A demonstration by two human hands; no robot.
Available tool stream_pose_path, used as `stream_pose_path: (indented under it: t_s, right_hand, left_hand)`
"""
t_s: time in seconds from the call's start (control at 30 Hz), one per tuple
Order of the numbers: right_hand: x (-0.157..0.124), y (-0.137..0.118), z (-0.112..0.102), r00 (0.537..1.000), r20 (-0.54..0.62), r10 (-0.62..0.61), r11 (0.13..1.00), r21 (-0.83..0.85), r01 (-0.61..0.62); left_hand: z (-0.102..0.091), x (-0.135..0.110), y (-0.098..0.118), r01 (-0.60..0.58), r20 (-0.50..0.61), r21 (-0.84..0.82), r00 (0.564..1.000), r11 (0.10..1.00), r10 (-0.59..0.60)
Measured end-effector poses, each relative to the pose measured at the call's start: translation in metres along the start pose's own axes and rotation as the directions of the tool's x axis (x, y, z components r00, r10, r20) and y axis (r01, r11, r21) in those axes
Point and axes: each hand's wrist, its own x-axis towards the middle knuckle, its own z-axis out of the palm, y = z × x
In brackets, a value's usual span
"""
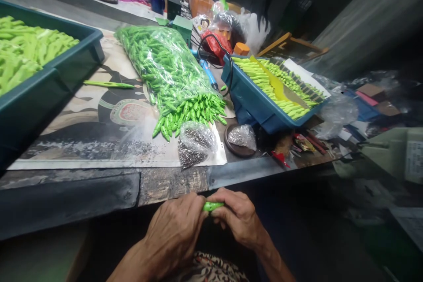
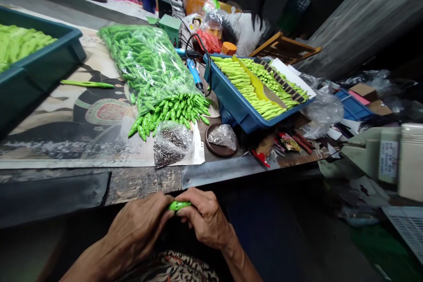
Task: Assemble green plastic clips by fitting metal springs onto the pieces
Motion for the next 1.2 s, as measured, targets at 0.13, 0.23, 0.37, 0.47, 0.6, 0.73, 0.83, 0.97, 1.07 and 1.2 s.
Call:
stream_pose_path:
  t_s: [0.13,0.23,0.37,0.47,0.6,0.73,0.83,0.97,1.07,1.2]
  right_hand:
    - [0.0,0.001,0.0,0.998,0.004,-0.057,0.998,-0.001,0.057]
    - [0.001,0.001,0.0,0.997,-0.011,-0.083,0.997,-0.01,0.082]
    - [0.003,0.003,0.001,0.998,-0.017,-0.054,0.997,0.05,0.055]
    - [0.005,0.006,0.0,0.999,-0.013,-0.048,0.992,0.118,0.049]
    - [0.009,0.01,-0.002,0.998,-0.001,-0.059,0.986,0.156,0.059]
    - [0.012,0.012,-0.004,1.0,-0.009,-0.029,0.978,0.205,0.03]
    - [0.015,0.013,-0.004,1.0,-0.003,-0.006,0.97,0.245,0.007]
    - [0.02,0.013,-0.003,0.999,-0.052,0.007,0.972,0.234,0.005]
    - [0.027,0.009,-0.01,0.999,-0.036,-0.029,0.985,0.167,0.035]
    - [0.044,-0.004,-0.028,0.992,-0.016,-0.127,0.991,0.047,0.127]
  left_hand:
    - [0.001,0.001,0.001,-0.013,-0.034,0.031,0.999,0.999,0.014]
    - [0.001,0.001,0.001,-0.023,-0.065,0.045,0.998,0.999,0.026]
    - [0.001,0.001,0.0,-0.051,-0.085,0.063,0.995,0.997,0.056]
    - [0.001,0.0,-0.002,-0.052,-0.066,0.085,0.996,0.995,0.058]
    - [0.003,-0.001,-0.004,-0.049,-0.074,0.12,0.996,0.992,0.058]
    - [0.005,0.001,-0.005,-0.044,-0.106,0.147,0.993,0.988,0.06]
    - [0.005,0.004,-0.007,-0.049,-0.128,0.2,0.989,0.978,0.075]
    - [0.005,0.01,-0.011,-0.077,-0.189,0.245,0.974,0.967,0.125]
    - [0.006,0.016,-0.015,-0.068,-0.234,0.227,0.964,0.971,0.122]
    - [0.004,0.021,-0.018,-0.041,-0.319,0.223,0.941,0.974,0.112]
